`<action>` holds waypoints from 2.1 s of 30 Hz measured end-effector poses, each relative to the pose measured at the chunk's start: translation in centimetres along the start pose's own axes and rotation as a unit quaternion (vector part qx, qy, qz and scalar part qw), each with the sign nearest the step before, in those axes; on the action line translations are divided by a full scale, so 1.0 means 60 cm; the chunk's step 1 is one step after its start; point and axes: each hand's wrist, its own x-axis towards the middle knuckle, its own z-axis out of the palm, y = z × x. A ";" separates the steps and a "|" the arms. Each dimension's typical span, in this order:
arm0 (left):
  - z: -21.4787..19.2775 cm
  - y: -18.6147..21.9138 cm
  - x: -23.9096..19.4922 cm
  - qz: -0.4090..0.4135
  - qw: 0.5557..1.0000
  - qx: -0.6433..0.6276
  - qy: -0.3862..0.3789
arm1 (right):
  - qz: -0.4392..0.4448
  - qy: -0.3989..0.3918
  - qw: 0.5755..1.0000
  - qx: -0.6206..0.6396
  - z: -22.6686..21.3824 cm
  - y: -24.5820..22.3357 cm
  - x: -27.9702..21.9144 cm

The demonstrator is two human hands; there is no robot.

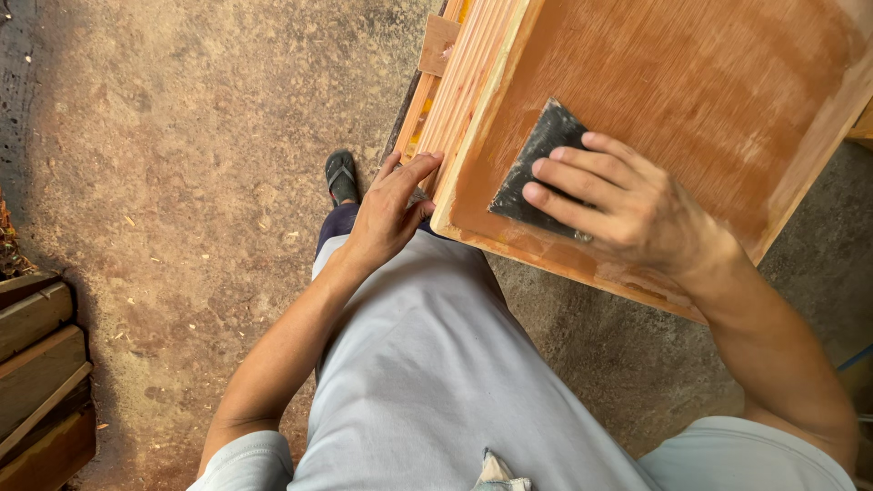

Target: The person applies a dark wood stain to a wooden board using a putty knife to scoop the stain and a sanding block to spread it evenly across the surface. The person repeatedly scoops stain from a can and rubs it into the wood, working on different sections of the board.

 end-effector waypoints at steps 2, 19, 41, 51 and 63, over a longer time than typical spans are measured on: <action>0.000 -0.003 -0.003 0.000 1.000 0.006 -0.001 | 0.015 -0.020 1.000 0.002 -0.013 -0.013 -0.010; 0.000 0.003 -0.001 -0.004 1.000 -0.008 -0.001 | -0.009 -0.012 0.999 -0.034 -0.066 0.021 0.083; -0.001 0.002 0.011 -0.032 0.999 0.003 -0.030 | 0.138 -0.092 0.984 0.064 -0.072 -0.065 -0.100; 0.002 0.000 0.007 -0.025 0.999 0.001 -0.030 | 0.052 0.027 0.998 -0.009 -0.029 -0.068 -0.065; 0.005 0.005 0.001 -0.030 0.999 0.008 -0.020 | 0.060 -0.017 0.997 0.051 0.014 -0.065 -0.058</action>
